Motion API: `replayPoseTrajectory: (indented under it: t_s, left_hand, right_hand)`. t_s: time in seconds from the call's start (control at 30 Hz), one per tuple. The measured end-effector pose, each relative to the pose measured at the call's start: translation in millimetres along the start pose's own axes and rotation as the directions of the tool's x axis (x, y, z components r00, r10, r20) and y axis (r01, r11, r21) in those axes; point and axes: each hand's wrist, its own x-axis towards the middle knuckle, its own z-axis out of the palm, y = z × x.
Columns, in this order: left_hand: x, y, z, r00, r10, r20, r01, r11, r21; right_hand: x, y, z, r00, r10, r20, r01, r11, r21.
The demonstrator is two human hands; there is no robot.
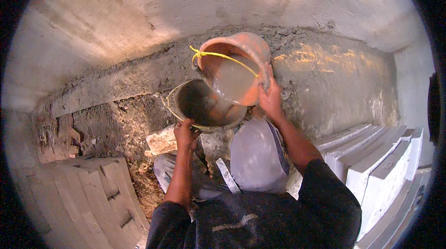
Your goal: The person scoops wet cement from a pile on the floor into a bucket using a trowel, then smooths the cement on the floor. They repeat this process, occasionally adding water from a basin to adjust the mixture.
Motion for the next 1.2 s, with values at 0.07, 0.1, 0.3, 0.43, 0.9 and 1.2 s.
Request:
replayPoseTrajectory:
  t_s: [0.07, 0.1, 0.3, 0.43, 0.9, 1.2]
  left_hand:
    - [1.7, -0.1, -6.3, 0.999, -0.022, 0.029, 0.021, 0.999, 0.046]
    - [1.6, -0.1, -9.5, 0.999, -0.034, 0.042, 0.031, 0.997, 0.069]
    - [8.2, -10.1, -32.1, 0.988, -0.141, 0.062, 0.146, 0.986, -0.075]
    - [26.5, -33.1, -55.2, 0.99, -0.023, 0.139, 0.028, 0.999, -0.038]
    - [4.3, 25.8, -144.8, 0.95, 0.299, -0.094, -0.285, 0.948, 0.141]
    - [-5.6, 50.0, -164.7, 0.893, 0.192, -0.407, -0.357, 0.853, -0.381]
  right_hand:
    - [8.1, 10.7, -1.2, 0.985, 0.16, -0.058, -0.157, 0.986, 0.046]
    - [11.9, 14.9, -4.7, 0.957, 0.274, -0.093, -0.269, 0.961, 0.062]
    - [-8.4, 85.2, -43.0, 0.644, 0.765, -0.017, -0.498, 0.437, 0.749]
    - [-31.1, 131.1, -103.6, 0.632, 0.771, -0.08, -0.494, 0.48, 0.725]
    - [-97.0, 227.7, -189.0, 0.883, 0.35, -0.313, -0.398, 0.912, -0.101]
    - [-204.0, 229.4, -118.0, 0.845, 0.47, -0.257, -0.509, 0.854, -0.11]
